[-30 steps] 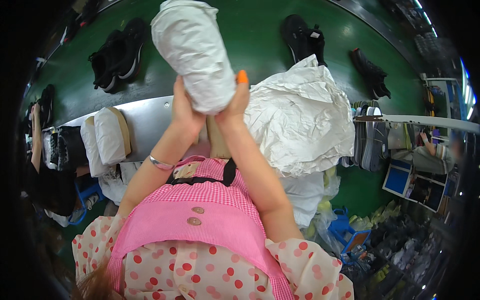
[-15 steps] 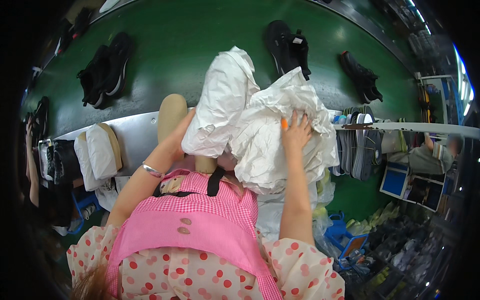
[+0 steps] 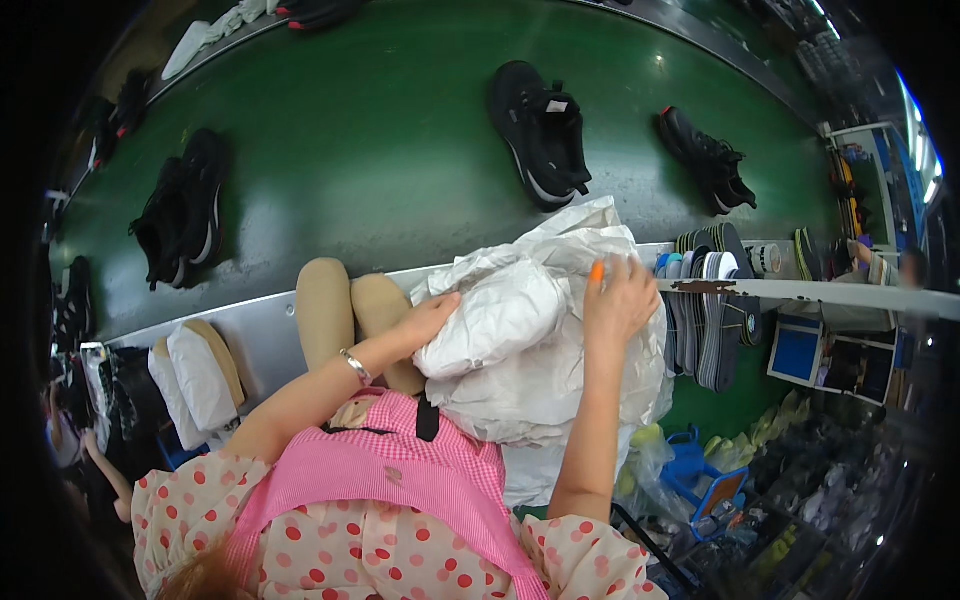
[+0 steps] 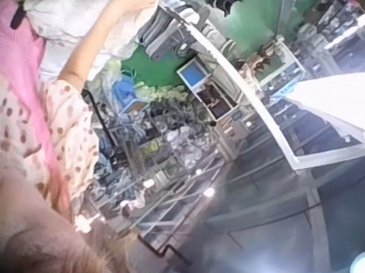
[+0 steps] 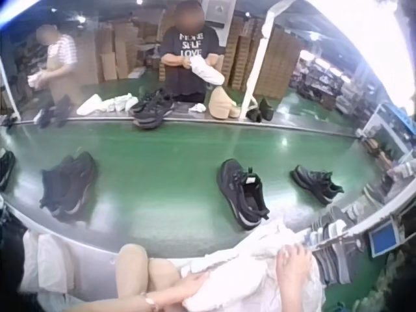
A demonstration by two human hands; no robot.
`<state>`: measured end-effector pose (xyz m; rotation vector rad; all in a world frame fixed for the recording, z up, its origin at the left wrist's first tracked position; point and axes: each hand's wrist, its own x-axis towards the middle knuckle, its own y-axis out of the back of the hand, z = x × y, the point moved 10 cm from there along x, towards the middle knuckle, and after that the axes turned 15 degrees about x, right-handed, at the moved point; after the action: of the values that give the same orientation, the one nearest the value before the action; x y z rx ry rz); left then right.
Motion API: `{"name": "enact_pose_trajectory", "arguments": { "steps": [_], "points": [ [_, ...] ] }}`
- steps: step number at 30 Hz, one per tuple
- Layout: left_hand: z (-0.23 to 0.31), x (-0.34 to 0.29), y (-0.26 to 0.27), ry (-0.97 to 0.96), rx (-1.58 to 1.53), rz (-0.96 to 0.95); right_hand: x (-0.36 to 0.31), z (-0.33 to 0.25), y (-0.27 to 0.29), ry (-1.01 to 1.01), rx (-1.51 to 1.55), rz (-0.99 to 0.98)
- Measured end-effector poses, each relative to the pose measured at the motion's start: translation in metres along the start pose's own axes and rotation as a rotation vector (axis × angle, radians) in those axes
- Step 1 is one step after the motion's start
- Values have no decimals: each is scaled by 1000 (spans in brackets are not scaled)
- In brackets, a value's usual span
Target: The person sits on the floor and repeatedly stuffs white paper into black sneakers, then places the shoes on the floor. The person handles shoe trees and paper, inserting paper into each shoe one at a time.
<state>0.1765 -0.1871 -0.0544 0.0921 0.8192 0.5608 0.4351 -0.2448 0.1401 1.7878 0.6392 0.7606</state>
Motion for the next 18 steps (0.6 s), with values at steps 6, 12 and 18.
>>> {"name": "enact_pose_trajectory", "arguments": {
  "steps": [6,12,18],
  "points": [
    [-2,-5,-6,-37,-39,-48,104,-80,-71,176,90,-56],
    [-12,-10,-11,-42,-115,-90,154,-45,-143,202,-230,-202],
    [-14,-19,-15,12,55,-192,194,36,-101,-103,-296,-184]
  ]
}}
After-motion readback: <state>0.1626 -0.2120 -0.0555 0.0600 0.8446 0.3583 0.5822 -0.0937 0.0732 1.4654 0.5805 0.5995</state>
